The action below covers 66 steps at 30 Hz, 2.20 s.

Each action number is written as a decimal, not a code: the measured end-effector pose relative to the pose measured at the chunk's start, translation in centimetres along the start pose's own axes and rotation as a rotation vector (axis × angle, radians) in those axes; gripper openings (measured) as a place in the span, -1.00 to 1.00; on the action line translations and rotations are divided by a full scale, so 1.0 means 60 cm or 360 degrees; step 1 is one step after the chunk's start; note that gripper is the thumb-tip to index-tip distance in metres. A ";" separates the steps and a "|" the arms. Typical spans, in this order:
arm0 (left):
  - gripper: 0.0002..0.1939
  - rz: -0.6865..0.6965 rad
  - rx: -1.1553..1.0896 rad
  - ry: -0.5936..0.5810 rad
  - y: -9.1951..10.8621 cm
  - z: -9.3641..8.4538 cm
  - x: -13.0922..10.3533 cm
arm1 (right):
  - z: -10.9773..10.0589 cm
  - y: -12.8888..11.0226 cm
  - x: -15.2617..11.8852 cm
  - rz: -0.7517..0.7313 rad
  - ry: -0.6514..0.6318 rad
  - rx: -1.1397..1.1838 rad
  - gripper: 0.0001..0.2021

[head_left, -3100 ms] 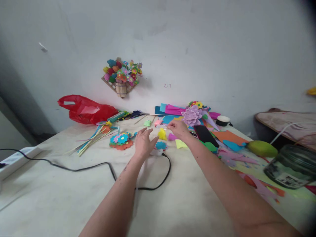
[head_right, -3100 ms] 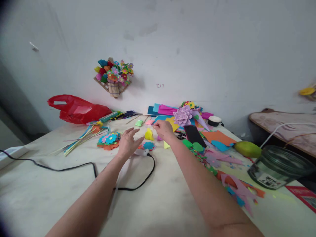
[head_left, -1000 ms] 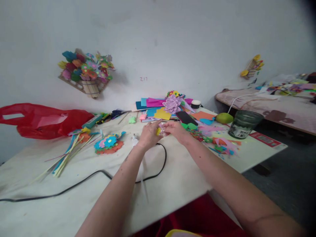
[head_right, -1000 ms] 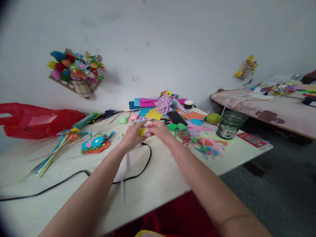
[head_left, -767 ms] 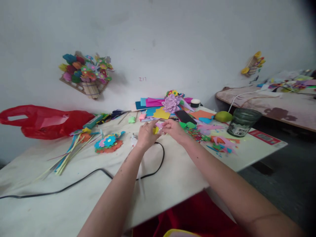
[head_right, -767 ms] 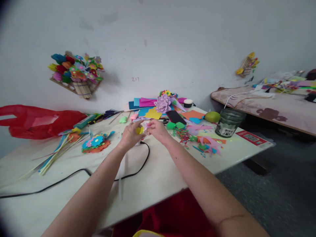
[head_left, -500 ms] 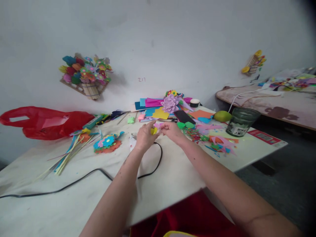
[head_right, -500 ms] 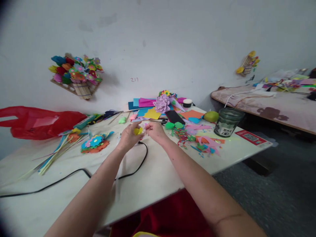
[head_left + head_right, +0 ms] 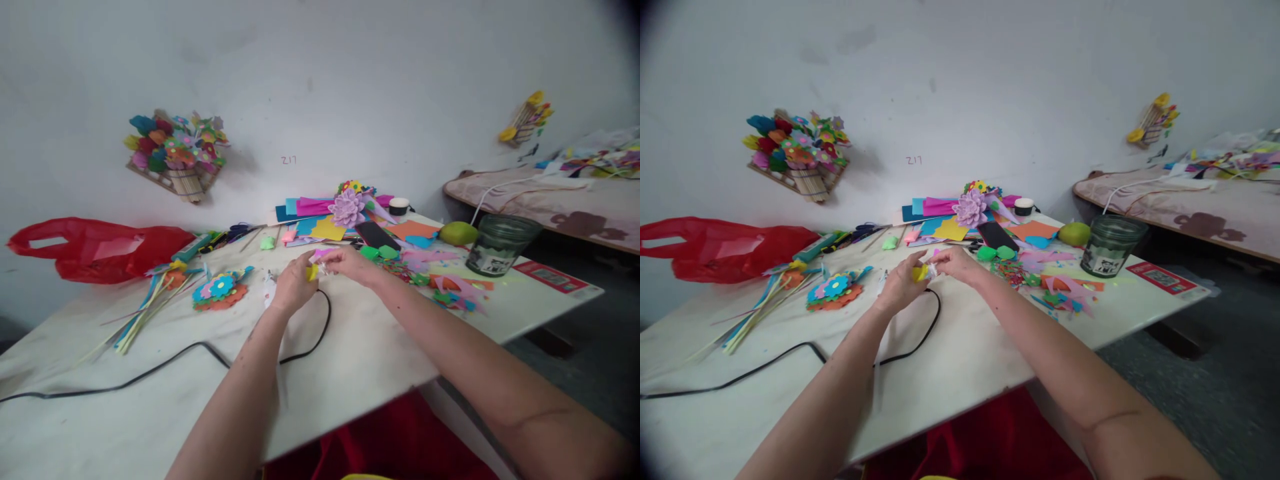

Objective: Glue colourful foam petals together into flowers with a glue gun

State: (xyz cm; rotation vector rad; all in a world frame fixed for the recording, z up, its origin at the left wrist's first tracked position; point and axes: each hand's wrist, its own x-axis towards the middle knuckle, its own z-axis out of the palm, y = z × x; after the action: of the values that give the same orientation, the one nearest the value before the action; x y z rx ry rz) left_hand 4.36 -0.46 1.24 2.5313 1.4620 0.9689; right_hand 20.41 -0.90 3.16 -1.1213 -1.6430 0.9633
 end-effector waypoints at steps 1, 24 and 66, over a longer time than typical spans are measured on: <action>-0.41 0.0011 -0.0004 0.0043 -0.003 0.001 0.000 | 0.000 0.000 0.001 -0.0012 -0.0001 -0.0020 -0.76; -0.62 0.0220 -0.0220 0.0301 -0.017 0.006 0.007 | 0.005 0.030 0.000 -0.0307 0.0002 0.0008 -0.89; -0.80 0.0077 -0.0297 0.0245 -0.002 0.013 -0.001 | -0.009 0.031 -0.002 0.0027 0.0565 0.0781 -0.86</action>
State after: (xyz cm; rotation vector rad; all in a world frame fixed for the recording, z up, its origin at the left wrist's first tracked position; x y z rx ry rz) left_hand 4.66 -0.26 0.56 2.4159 1.2813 1.2695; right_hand 21.45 -0.41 1.56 -0.9031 -1.0391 1.0370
